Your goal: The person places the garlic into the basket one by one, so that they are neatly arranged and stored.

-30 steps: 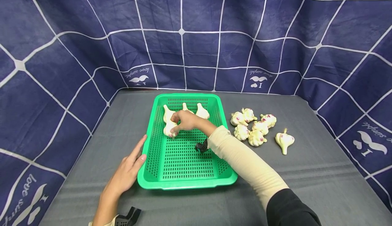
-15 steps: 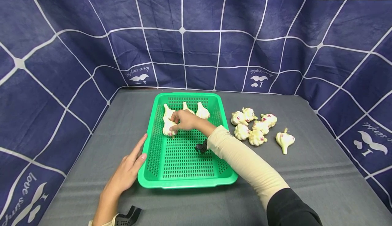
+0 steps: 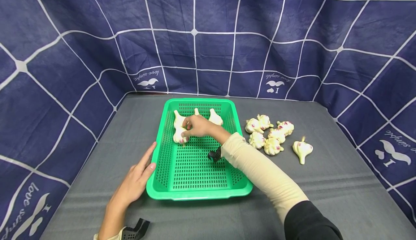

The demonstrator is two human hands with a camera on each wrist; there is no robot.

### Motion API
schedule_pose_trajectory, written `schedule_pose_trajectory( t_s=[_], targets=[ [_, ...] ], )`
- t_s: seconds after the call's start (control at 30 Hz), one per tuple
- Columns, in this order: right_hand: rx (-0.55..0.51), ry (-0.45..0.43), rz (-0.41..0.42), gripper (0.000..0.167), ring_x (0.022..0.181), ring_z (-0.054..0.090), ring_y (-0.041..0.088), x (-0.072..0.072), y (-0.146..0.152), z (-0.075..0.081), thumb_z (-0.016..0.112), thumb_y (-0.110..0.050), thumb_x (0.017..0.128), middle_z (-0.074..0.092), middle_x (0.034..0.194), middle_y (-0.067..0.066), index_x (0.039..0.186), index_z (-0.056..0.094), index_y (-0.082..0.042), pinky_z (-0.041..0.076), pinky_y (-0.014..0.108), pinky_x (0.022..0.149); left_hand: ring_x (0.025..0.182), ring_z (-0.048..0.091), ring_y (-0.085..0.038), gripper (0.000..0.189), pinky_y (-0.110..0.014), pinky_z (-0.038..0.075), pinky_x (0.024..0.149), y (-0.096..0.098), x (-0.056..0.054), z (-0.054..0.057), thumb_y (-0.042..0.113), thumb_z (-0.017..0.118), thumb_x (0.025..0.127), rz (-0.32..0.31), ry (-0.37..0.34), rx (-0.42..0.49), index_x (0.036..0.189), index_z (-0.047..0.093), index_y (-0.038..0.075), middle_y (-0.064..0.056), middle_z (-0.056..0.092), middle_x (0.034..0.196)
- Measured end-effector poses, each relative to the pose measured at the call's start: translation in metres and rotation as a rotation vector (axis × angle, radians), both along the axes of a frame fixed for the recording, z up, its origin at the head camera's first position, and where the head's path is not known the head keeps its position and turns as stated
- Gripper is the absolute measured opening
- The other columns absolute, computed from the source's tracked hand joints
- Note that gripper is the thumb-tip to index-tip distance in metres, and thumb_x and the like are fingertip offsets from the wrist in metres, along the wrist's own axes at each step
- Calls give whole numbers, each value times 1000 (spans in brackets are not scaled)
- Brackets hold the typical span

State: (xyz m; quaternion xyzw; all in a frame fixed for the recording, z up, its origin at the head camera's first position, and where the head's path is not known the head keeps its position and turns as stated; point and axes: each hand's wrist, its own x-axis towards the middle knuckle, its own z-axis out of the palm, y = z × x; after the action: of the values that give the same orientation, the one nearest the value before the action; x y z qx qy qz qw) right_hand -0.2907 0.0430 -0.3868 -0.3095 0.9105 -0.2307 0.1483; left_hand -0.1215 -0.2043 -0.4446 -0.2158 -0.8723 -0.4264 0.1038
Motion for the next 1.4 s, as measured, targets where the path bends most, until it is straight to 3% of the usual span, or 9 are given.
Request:
schedule_pose_trajectory(
  t_s=[0.3, 0.5, 0.63, 0.77, 0.93, 1.07, 1.27, 1.4],
  targets=[
    [-2, -13, 1, 40, 91, 66, 15, -2, 10, 13, 70, -30, 94, 72, 104, 6, 126, 65, -6, 46, 36, 96, 129, 39, -6, 58, -4, 22, 101, 0, -1, 0, 12, 47, 104, 7, 8, -8, 158, 28, 21, -23, 50, 141],
    [-74, -65, -16, 45, 83, 70, 24, -4, 20, 29, 70, -30, 93, 73, 98, 9, 127, 63, -1, 49, 35, 88, 129, 39, -5, 57, -4, 22, 102, 0, 0, 0, 12, 46, 104, 9, 3, -8, 158, 28, 20, -23, 49, 142],
    [-99, -75, -13, 50, 72, 68, 22, -4, 30, 39, 70, -32, 93, 73, 98, 8, 130, 61, 0, 49, 35, 83, 128, 39, -6, 57, -4, 22, 102, 0, 0, 0, 12, 46, 104, 16, 10, -10, 158, 29, 20, -23, 50, 141],
    [-103, -69, -18, 51, 78, 66, 21, -2, 44, 47, 70, -33, 93, 73, 100, 5, 133, 60, -3, 49, 33, 76, 128, 39, -6, 57, -4, 22, 101, 0, 0, 0, 12, 46, 104, 17, 10, -12, 158, 29, 20, -23, 50, 141],
    [-119, -66, -52, 50, 93, 67, 22, 4, 62, 55, 70, -32, 92, 71, 104, 6, 132, 60, -4, 52, 34, 80, 129, 37, -2, 57, -4, 22, 102, 0, 0, -1, 11, 46, 104, 10, 10, -6, 158, 29, 20, -24, 50, 141],
    [-128, -62, -48, 48, 91, 68, 23, 13, 76, 57, 70, -29, 93, 71, 106, 8, 131, 61, -3, 54, 34, 79, 129, 36, 0, 57, -4, 22, 102, 1, -1, -1, 11, 46, 104, 2, 6, -1, 158, 29, 19, -24, 49, 141],
    [-178, -76, -27, 46, 89, 69, 24, 25, 92, 57, 72, -24, 92, 69, 108, 12, 130, 60, 0, 54, 33, 78, 129, 38, -7, 57, -4, 22, 102, 1, -2, 0, 11, 46, 104, -3, 2, 7, 158, 28, 19, -25, 47, 143],
    [-204, -72, -38, 48, 90, 70, 27, 31, 103, 57, 72, -24, 92, 68, 111, 13, 131, 60, -1, 55, 33, 79, 129, 37, -3, 57, -4, 22, 102, 1, -2, -1, 11, 45, 104, 0, -3, 6, 158, 28, 20, -25, 47, 143]
  ],
)
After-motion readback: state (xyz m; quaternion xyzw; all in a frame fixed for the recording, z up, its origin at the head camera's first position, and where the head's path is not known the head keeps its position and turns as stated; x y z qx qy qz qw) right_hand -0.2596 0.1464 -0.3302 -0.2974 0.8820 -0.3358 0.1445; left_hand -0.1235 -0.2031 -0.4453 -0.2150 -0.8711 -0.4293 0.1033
